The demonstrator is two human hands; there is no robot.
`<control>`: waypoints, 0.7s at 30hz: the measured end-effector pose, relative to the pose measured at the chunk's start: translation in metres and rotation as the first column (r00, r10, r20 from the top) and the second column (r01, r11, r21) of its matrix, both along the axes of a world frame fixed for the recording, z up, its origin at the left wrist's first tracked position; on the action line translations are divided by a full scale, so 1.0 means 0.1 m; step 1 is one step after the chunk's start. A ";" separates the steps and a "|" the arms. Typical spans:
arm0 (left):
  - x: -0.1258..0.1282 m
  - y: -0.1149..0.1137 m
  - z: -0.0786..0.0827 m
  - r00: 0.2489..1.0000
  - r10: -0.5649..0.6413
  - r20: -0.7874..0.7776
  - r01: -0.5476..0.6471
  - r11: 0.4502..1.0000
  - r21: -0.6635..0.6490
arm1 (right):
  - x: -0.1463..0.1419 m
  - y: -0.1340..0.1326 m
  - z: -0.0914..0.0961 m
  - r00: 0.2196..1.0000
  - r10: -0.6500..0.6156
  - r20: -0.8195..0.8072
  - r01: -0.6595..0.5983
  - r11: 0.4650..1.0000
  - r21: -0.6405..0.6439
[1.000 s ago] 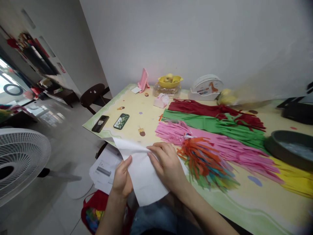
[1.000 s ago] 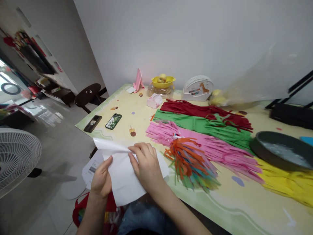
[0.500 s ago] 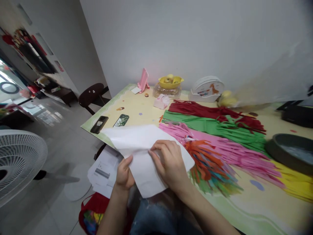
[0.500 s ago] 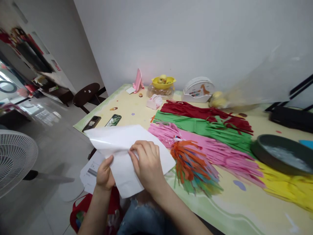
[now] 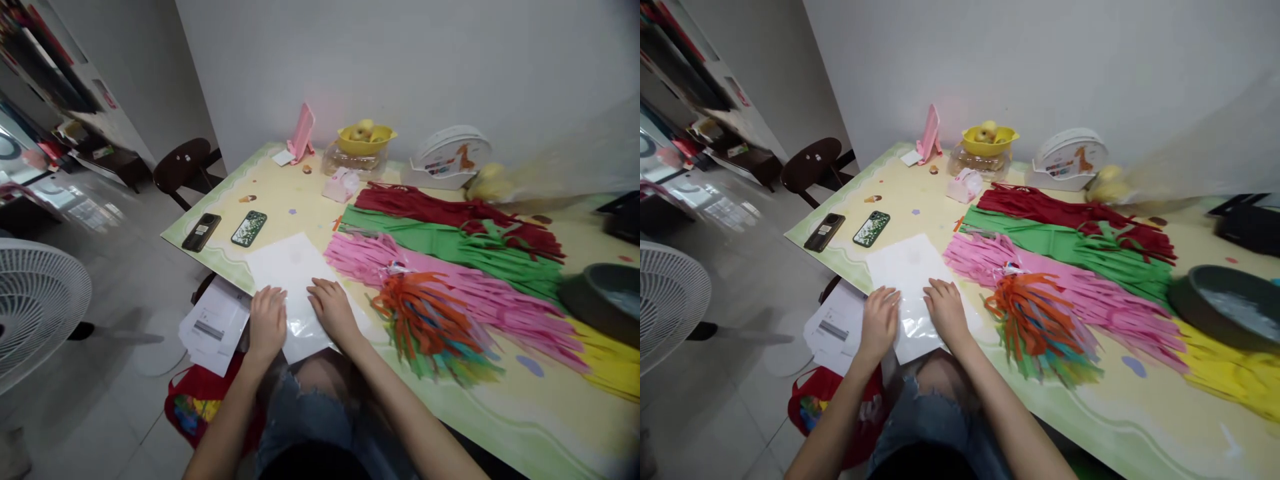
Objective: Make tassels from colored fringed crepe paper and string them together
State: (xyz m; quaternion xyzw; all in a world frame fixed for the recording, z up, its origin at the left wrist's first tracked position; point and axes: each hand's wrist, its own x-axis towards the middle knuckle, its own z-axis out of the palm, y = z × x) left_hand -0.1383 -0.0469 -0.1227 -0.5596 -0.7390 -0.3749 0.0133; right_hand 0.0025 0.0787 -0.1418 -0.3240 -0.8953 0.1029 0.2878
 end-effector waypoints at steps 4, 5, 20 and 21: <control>0.05 0.17 -0.05 0.964 -0.145 -0.222 0.094 0.970 -0.226 | 0.01 0.01 -0.02 0.999 0.000 -0.036 -0.001 1.000 -0.018; 0.06 0.18 -0.07 0.963 -0.137 -0.234 0.078 0.966 -0.246 | 0.01 0.02 -0.02 0.999 -0.001 -0.044 0.000 1.000 -0.020; -0.67 -0.17 -0.65 0.943 0.315 0.105 -0.302 0.946 -0.122 | 0.03 0.13 -0.02 0.999 0.027 -0.029 -0.027 0.999 -0.029; -0.86 -0.27 -0.77 0.904 0.416 0.101 -0.399 0.905 -0.149 | 0.03 0.15 -0.01 0.999 0.034 -0.032 -0.034 0.999 -0.025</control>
